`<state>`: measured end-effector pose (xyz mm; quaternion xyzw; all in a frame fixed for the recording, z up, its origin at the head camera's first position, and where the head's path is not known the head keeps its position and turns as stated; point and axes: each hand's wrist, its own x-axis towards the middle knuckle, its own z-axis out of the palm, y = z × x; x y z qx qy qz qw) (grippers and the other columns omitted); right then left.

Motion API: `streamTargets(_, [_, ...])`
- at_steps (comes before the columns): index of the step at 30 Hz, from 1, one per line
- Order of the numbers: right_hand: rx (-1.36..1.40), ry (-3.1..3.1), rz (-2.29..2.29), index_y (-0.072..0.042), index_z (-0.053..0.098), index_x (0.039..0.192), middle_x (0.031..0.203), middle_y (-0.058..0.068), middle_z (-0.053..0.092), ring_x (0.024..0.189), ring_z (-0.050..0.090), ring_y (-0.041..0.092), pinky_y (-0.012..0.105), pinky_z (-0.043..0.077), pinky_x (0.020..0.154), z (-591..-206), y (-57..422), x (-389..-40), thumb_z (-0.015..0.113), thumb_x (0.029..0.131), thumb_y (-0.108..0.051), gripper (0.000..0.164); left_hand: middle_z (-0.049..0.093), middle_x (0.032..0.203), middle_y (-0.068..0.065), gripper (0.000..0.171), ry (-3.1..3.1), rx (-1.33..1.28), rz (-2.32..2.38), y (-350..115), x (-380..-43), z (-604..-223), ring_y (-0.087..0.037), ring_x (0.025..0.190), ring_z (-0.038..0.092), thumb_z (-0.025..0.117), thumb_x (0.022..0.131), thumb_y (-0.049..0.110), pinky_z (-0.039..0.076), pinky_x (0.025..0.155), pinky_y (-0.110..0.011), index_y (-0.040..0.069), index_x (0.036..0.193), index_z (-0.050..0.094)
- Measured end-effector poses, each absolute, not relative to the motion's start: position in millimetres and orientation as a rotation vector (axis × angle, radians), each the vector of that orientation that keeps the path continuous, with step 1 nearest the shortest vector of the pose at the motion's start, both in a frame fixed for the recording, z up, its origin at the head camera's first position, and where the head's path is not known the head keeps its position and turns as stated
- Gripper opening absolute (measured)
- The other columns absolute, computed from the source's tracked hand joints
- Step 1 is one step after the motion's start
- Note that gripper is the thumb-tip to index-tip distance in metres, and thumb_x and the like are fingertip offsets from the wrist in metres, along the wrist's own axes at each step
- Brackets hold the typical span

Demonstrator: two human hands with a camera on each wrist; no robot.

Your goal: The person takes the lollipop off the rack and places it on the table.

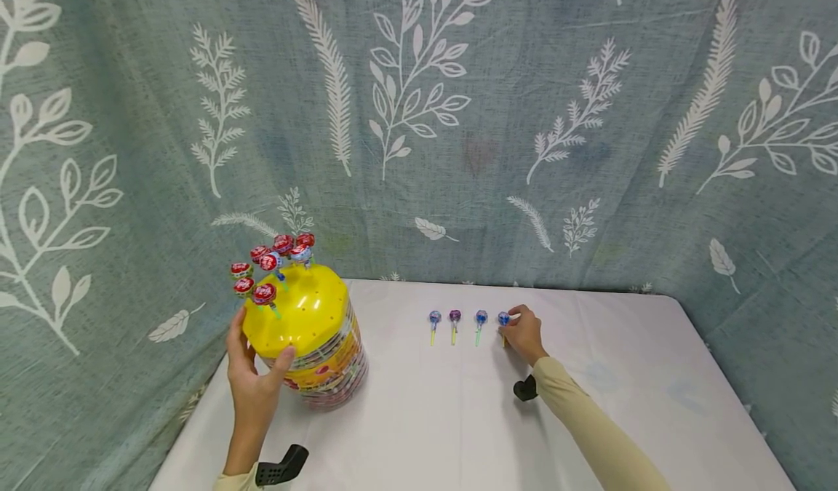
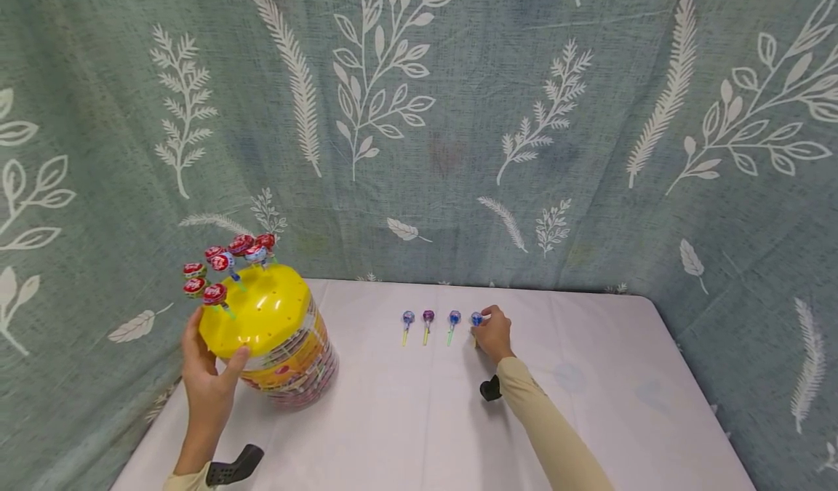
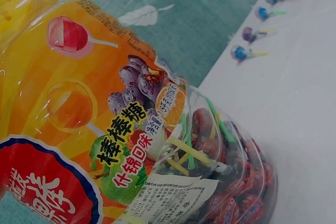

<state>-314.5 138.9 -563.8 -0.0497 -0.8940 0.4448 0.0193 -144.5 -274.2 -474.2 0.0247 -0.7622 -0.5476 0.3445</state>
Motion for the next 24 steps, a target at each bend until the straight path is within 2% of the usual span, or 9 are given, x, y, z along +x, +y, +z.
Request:
streamTargets(5, [-0.084, -2.814, 1.357, 0.008, 0.053, 0.11, 0.078, 0.015, 0.062, 0.067, 0.059, 0.023, 0.032, 0.05, 0.056, -562.4, 139.2, -316.3, 0.073, 0.076, 0.0, 0.04, 0.031, 0.148, 0.001, 0.088, -1.978, 0.061, -1.411, -273.9, -144.1, -475.0, -0.013, 0.129, 0.032, 0.07, 0.079, 0.004, 0.024, 0.108, -0.026, 0.024, 0.15, 0.022])
streamTargets(11, [-0.126, -2.846, 1.307, 0.006, 0.052, 0.112, 0.078, 0.014, 0.062, 0.078, 0.055, 0.028, 0.034, 0.048, 0.061, -557.9, 141.1, -314.7, 0.067, 0.078, -0.004, 0.038, 0.03, 0.149, 0.0, 0.09, -1.994, 0.042, -1.412, -272.7, -142.8, -471.0, -0.014, 0.131, 0.031, 0.07, 0.078, 0.005, 0.022, 0.109, -0.028, 0.022, 0.15, 0.02])
streamTargets(14, [-0.132, -2.84, 1.322, 0.004, 0.053, 0.111, 0.077, 0.013, 0.062, 0.071, 0.057, 0.026, 0.032, 0.048, 0.058, -552.9, 140.9, -313.3, 0.066, 0.078, -0.004, 0.036, 0.029, 0.149, 0.003, 0.09, -2.02, 0.076, -1.422, -272.0, -141.9, -466.4, -0.013, 0.132, 0.029, 0.071, 0.078, 0.007, 0.021, 0.109, -0.031, 0.025, 0.15, 0.02])
streamTargets(18, [-0.092, -2.796, 1.4, 0.005, 0.054, 0.11, 0.076, 0.013, 0.061, 0.055, 0.061, 0.026, 0.029, 0.049, 0.048, -543.9, 138.3, -312.3, 0.067, 0.078, -0.003, 0.035, 0.028, 0.149, 0.005, 0.088, -2.058, 0.125, -1.426, -271.8, -139.6, -460.6, -0.013, 0.133, 0.028, 0.071, 0.079, 0.012, 0.019, 0.111, -0.038, 0.029, 0.149, 0.019])
streamTargets(24, [-0.01, -2.753, 1.407, 0.003, 0.056, 0.105, 0.075, 0.013, 0.06, 0.057, 0.063, 0.033, 0.029, 0.049, 0.047, -526.4, 136.0, -311.5, 0.069, 0.08, -0.003, 0.029, 0.027, 0.15, 0.005, 0.088, -2.093, 0.157, -1.418, -269.6, -136.1, -455.9, -0.013, 0.134, 0.027, 0.071, 0.08, 0.016, 0.019, 0.111, -0.043, 0.031, 0.149, 0.019])
